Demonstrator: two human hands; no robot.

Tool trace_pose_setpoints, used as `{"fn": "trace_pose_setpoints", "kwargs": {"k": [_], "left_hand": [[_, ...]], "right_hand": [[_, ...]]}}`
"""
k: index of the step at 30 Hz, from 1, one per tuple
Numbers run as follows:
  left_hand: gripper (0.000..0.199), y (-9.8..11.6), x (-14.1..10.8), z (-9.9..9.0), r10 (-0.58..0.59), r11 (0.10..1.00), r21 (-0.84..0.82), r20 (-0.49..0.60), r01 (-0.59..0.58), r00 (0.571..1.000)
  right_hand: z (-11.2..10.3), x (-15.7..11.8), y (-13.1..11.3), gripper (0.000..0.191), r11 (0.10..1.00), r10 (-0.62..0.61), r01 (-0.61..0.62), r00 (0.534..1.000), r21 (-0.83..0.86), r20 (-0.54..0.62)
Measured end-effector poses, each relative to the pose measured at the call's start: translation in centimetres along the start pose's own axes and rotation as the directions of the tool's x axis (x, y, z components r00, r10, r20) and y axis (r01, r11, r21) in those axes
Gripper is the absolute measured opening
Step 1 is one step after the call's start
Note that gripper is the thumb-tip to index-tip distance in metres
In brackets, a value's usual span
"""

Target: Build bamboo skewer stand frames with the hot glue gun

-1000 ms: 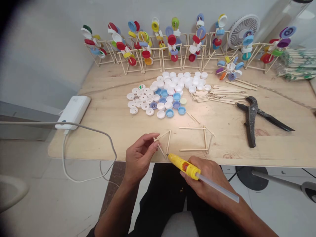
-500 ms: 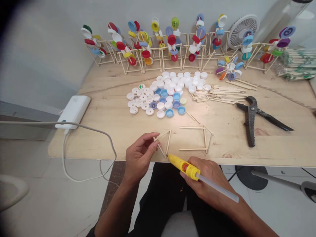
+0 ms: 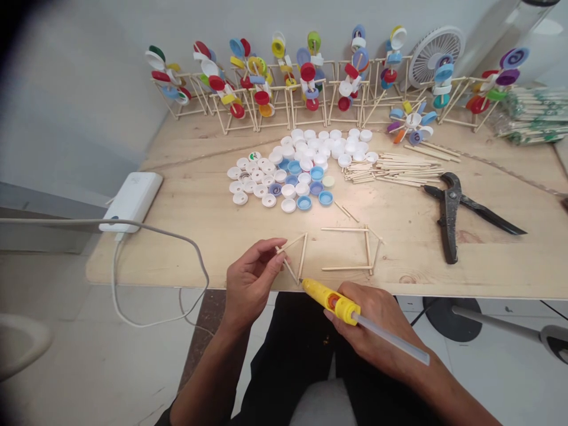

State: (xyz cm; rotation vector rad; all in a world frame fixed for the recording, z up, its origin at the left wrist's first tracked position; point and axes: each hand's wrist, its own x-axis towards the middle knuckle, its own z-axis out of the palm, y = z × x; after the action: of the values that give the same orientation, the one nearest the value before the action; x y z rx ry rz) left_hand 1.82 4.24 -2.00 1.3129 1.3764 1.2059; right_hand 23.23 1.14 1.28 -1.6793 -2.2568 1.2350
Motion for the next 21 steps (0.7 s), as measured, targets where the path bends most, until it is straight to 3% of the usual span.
{"fn": "trace_pose_setpoints", "kwargs": {"k": [15, 21], "left_hand": [[0.021, 0.25, 0.17, -0.02, -0.002, 1.0, -0.003, -0.014, 0.001, 1.0], [0.022, 0.24, 0.23, -0.02, -0.01, 1.0, -0.01, -0.016, 0.01, 1.0]], "right_hand": [[-0.01, -0.07, 0.02, 0.024, 1.0, 0.012, -0.013, 1.0, -0.027, -0.012], [-0.46, -0.16, -0.57, 0.024, 0.995, 0.025, -0.022, 0.999, 0.098, -0.029]]}}
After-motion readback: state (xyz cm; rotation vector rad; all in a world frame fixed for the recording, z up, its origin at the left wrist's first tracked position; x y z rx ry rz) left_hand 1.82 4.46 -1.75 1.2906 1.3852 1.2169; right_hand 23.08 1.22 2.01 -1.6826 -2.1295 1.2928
